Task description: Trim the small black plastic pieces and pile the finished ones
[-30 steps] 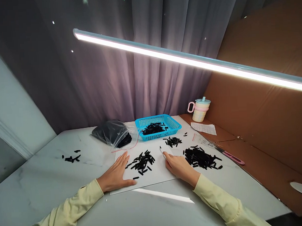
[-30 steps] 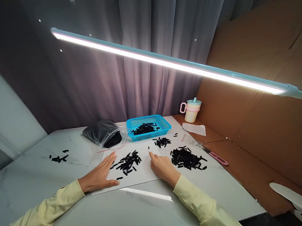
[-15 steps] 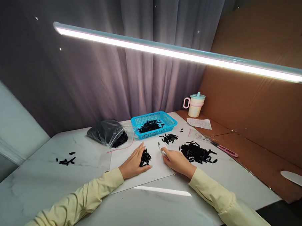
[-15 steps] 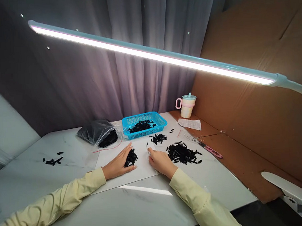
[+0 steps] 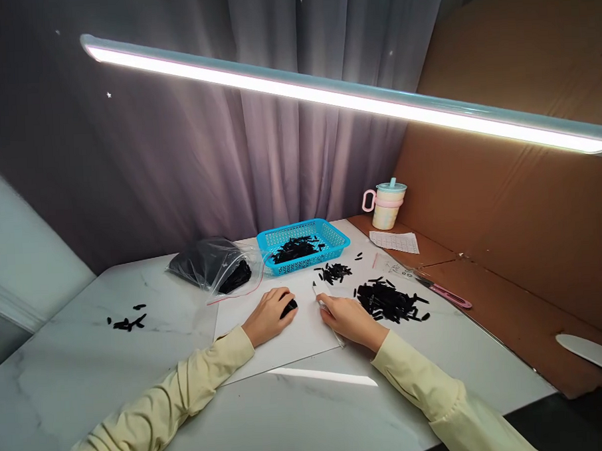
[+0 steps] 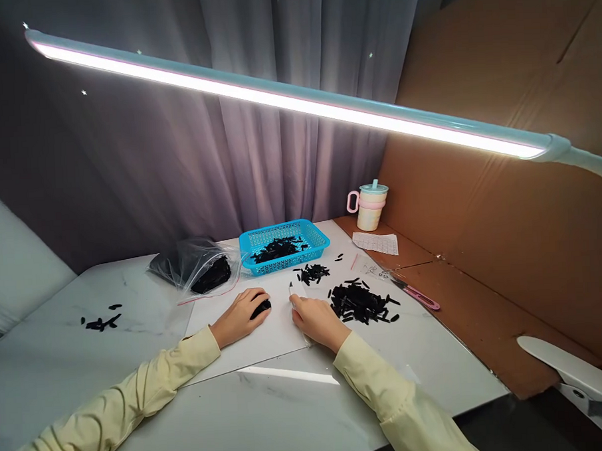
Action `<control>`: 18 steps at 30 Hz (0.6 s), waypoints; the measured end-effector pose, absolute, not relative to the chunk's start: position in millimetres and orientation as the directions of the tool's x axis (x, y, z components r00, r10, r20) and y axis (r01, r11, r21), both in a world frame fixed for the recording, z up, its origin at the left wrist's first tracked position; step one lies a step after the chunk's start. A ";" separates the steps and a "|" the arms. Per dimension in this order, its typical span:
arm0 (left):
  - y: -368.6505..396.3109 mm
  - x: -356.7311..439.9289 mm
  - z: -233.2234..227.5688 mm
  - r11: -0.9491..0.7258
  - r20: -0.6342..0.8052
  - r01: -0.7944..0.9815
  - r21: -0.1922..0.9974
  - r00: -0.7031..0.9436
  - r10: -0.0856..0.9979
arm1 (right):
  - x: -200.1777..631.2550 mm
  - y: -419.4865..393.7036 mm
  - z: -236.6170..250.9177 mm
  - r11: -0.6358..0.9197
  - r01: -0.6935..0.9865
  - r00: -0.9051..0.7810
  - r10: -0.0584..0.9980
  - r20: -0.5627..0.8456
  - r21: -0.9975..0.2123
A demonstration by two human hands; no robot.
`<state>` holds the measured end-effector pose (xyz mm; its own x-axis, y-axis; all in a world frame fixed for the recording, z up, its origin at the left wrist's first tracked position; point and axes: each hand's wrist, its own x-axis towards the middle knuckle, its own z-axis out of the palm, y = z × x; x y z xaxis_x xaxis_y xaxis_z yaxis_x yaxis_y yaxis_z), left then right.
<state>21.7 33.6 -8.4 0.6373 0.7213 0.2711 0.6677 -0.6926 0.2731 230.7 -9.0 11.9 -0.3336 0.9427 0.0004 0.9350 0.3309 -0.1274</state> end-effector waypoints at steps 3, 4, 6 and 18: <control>33.4 21.0 -6.2 -0.695 0.271 0.668 0.266 0.640 0.719 | 231.0 -9.1 13.2 0.332 0.934 -0.336 0.942 -0.003 -0.129; 33.0 20.8 -5.4 -0.692 0.269 0.672 0.262 0.638 0.721 | 231.1 -9.1 13.7 0.334 0.934 -0.337 0.942 -0.004 -0.130; 32.1 20.5 -4.2 -0.682 0.263 0.686 0.256 0.629 0.731 | 231.1 -9.4 14.7 0.337 0.932 -0.341 0.940 -0.006 -0.132; 34.0 18.7 -13.8 -0.561 0.183 0.777 0.285 0.531 0.828 | 234.8 -11.8 15.7 0.340 0.932 -0.346 0.938 -0.029 -0.124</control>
